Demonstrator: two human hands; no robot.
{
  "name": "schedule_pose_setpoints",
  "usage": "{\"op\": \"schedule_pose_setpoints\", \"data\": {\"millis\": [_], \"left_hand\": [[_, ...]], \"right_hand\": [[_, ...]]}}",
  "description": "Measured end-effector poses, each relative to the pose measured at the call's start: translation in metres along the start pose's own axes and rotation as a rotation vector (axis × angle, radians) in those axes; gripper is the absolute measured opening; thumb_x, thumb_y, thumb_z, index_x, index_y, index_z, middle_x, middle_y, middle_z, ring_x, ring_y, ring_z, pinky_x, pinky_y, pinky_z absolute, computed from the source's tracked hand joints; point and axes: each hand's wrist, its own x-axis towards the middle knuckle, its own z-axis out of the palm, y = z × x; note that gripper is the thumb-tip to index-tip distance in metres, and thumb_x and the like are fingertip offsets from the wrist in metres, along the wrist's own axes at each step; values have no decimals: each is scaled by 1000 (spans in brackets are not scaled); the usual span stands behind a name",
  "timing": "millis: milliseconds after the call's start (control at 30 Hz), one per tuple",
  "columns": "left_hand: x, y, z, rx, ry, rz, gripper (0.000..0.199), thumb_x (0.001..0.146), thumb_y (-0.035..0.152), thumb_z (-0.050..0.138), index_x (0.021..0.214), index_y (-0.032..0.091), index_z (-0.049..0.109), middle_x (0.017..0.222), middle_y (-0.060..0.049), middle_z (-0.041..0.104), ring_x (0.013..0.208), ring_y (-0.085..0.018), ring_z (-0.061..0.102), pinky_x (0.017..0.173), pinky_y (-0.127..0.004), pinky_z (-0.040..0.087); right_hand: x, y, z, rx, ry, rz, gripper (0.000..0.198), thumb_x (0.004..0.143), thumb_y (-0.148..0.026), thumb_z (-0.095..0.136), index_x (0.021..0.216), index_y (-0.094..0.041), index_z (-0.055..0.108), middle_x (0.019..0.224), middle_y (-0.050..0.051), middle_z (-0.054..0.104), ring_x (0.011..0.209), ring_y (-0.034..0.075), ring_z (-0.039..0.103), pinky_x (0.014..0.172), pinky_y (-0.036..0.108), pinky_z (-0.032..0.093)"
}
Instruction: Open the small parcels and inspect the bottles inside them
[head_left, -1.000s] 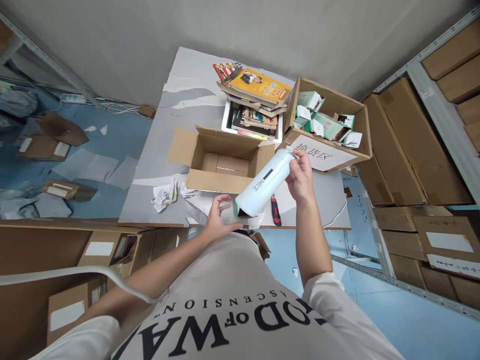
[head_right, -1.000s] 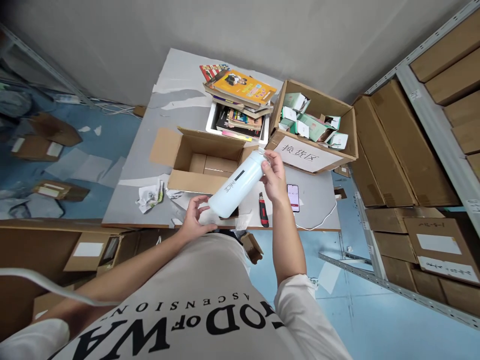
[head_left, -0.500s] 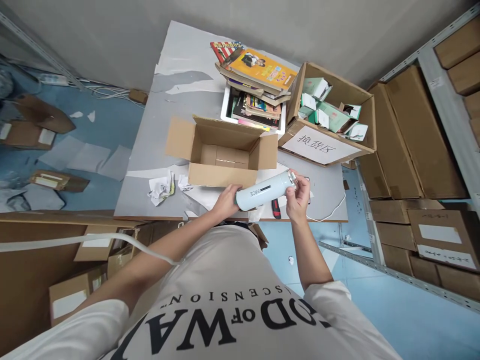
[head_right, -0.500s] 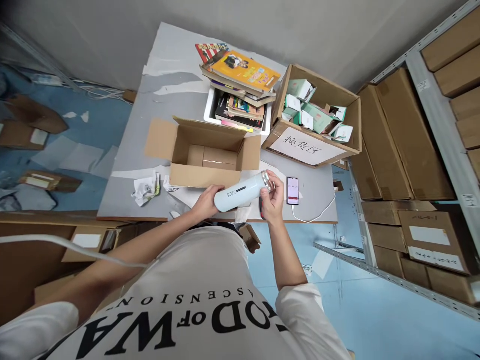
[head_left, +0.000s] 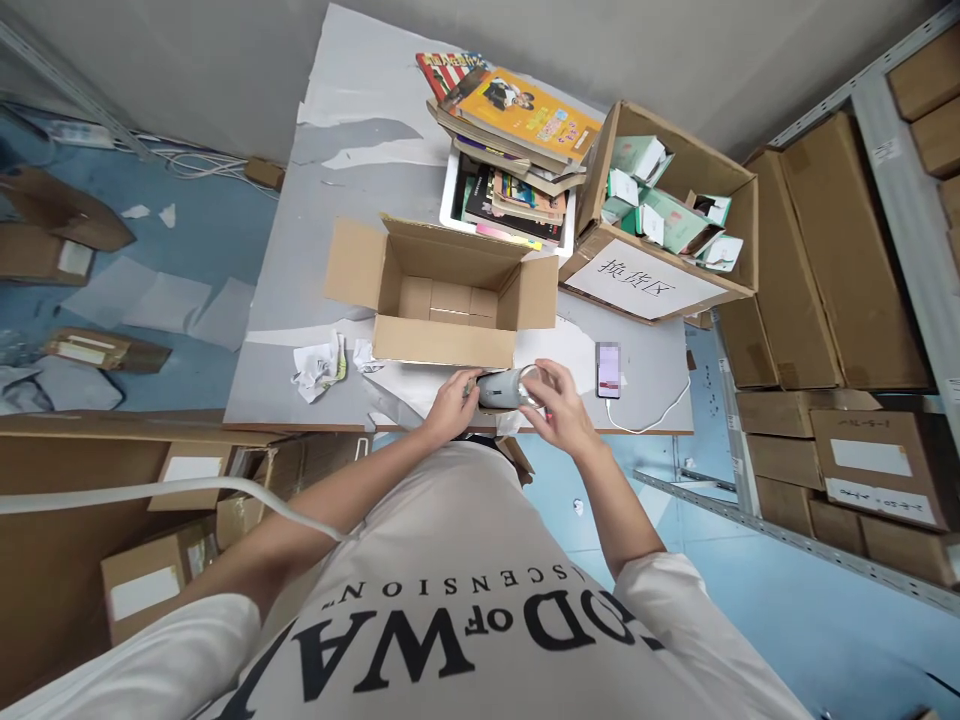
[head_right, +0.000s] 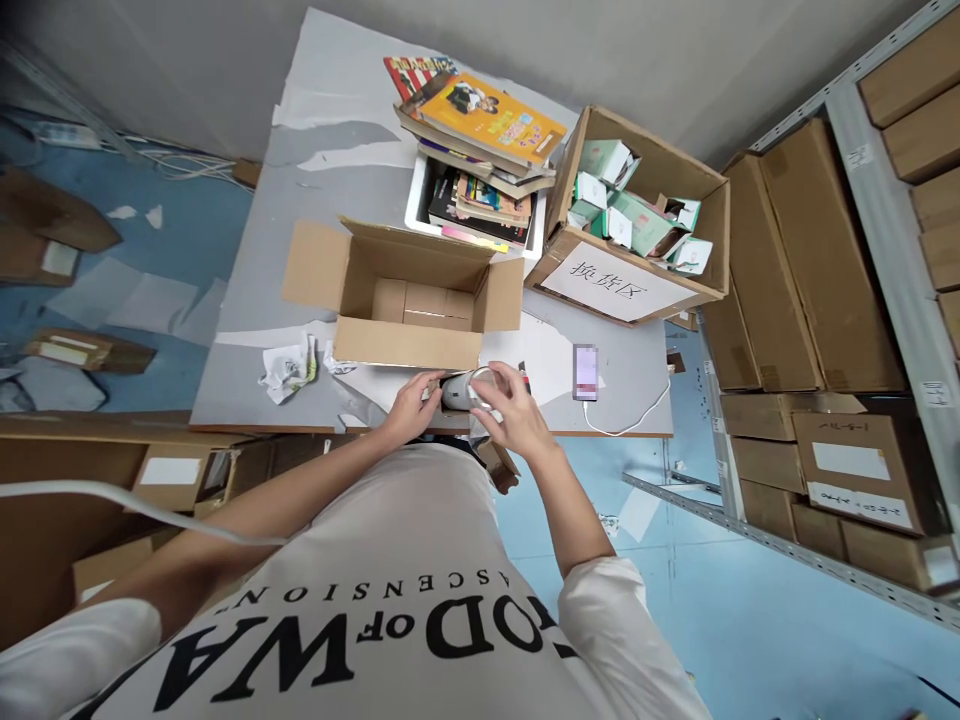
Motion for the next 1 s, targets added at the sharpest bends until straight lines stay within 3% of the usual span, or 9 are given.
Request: {"op": "schedule_pose_setpoints", "data": {"millis": [100, 233, 333, 533, 767, 900, 1000], "left_hand": [[1, -1, 1, 12, 16, 2, 30, 88, 19, 44, 116, 18, 56, 116, -9, 62, 109, -22, 58, 93, -40, 49], [1, -3, 0, 17, 39, -9, 30, 88, 18, 44, 115, 18, 56, 115, -9, 63, 110, -21, 58, 95, -40, 48], [0, -6, -1, 4, 51, -10, 31, 87, 17, 44, 116, 18, 56, 115, -9, 63, 110, -21, 59, 94, -40, 49], [-2, -10, -1, 7, 80, -20, 33, 87, 20, 44, 118, 18, 57, 116, -10, 64, 110, -22, 59, 95, -42, 49], [-2, -14, -2, -24, 93, -50, 32, 87, 22, 47, 117, 19, 57, 116, -9, 65, 108, -23, 61, 87, -39, 55], [-6, -15, 0, -165, 96, -100, 38, 87, 29, 52, 123, 17, 48, 120, -12, 63, 109, -22, 61, 76, -34, 58], [-9, -18, 3, -285, 94, -113, 37, 85, 33, 56, 117, 18, 46, 124, -14, 61, 117, -23, 58, 79, -36, 58]], "right_hand": [[10, 0, 15, -193, -186, -73, 34, 90, -36, 50, 124, -31, 54, 133, 12, 43, 107, 24, 54, 87, 42, 51], [22, 3, 31, -411, -244, -174, 30, 88, -36, 55, 118, -31, 58, 123, 13, 51, 102, 25, 52, 97, 50, 38], [29, 3, 33, -479, -276, -238, 34, 87, -36, 58, 120, -30, 57, 119, 14, 53, 102, 26, 48, 91, 46, 37], [41, 13, 32, -504, -471, -467, 31, 92, -19, 46, 117, -34, 58, 114, 8, 56, 95, 21, 47, 82, 37, 34], [44, 24, 42, -504, -501, -442, 30, 91, -35, 52, 121, -34, 55, 118, 10, 57, 99, 23, 49, 85, 39, 34], [35, 28, 41, -447, -494, -404, 38, 91, -36, 51, 129, -33, 49, 132, 10, 52, 112, 27, 47, 89, 44, 37], [24, 36, 38, -307, -436, -355, 41, 92, -33, 47, 132, -25, 48, 137, 14, 47, 121, 28, 44, 95, 48, 40]]}}
